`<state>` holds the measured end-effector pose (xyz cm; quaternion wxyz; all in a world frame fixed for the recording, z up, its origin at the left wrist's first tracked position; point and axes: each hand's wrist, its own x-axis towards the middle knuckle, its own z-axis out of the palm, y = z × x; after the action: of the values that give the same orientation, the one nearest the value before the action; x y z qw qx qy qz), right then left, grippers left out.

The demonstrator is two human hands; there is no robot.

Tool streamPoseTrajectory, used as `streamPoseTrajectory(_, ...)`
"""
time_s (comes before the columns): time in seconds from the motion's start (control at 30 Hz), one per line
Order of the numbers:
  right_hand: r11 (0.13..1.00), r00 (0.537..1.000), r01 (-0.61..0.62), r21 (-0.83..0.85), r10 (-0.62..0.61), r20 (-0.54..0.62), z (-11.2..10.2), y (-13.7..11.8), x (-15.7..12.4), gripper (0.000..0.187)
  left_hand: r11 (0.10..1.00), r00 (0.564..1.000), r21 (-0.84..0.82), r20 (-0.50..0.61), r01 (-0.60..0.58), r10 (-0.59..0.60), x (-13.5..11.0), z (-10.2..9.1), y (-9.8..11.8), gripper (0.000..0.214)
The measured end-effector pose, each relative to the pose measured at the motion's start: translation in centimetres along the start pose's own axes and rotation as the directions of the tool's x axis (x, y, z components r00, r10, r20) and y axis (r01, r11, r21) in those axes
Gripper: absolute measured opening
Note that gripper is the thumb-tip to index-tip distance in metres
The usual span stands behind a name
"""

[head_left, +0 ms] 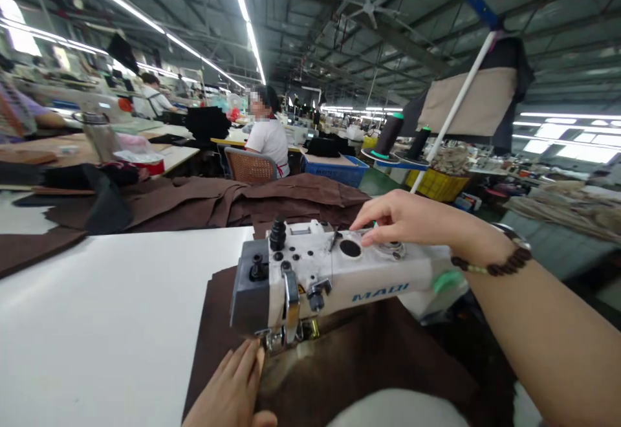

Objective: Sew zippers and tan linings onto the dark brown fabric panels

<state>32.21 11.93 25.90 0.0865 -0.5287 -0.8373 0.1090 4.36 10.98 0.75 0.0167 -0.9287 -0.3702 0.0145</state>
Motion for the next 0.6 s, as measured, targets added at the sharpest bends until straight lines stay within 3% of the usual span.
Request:
streamPoseTrajectory(0.13, 0.998, 1.000, -0.020, -0.065, 0.021, 0.019, 0.3, -0.3, 0.8, 0.010, 0.998, 0.988, -0.017, 0.140, 0.066, -0.063, 0.0, -1.8, 1.0, 0.066)
streamPoseTrajectory(0.23, 0.990, 0.997, -0.079, -0.119, 0.077, -0.022, 0.2, -0.4, 0.8, 0.011, 0.997, 0.981, -0.004, 0.180, 0.072, -0.070, 0.1, -2.2, 1.1, 0.068)
streamPoseTrajectory(0.43, 0.991, 0.986, -0.099, -0.092, 0.085, -0.145, -0.5, -0.3, 0.0, 0.012, 0.998, 0.987, -0.009, 0.150, 0.061, -0.059, 0.3, -1.0, 0.5, 0.068)
streamPoseTrajectory(0.6, 0.998, 0.995, -0.027, -0.053, 0.022, -0.098, -0.2, -0.6, 0.1, 0.018, 0.997, 0.996, -0.060, 0.077, 0.050, -0.045, 0.3, 1.2, -0.2, 0.069)
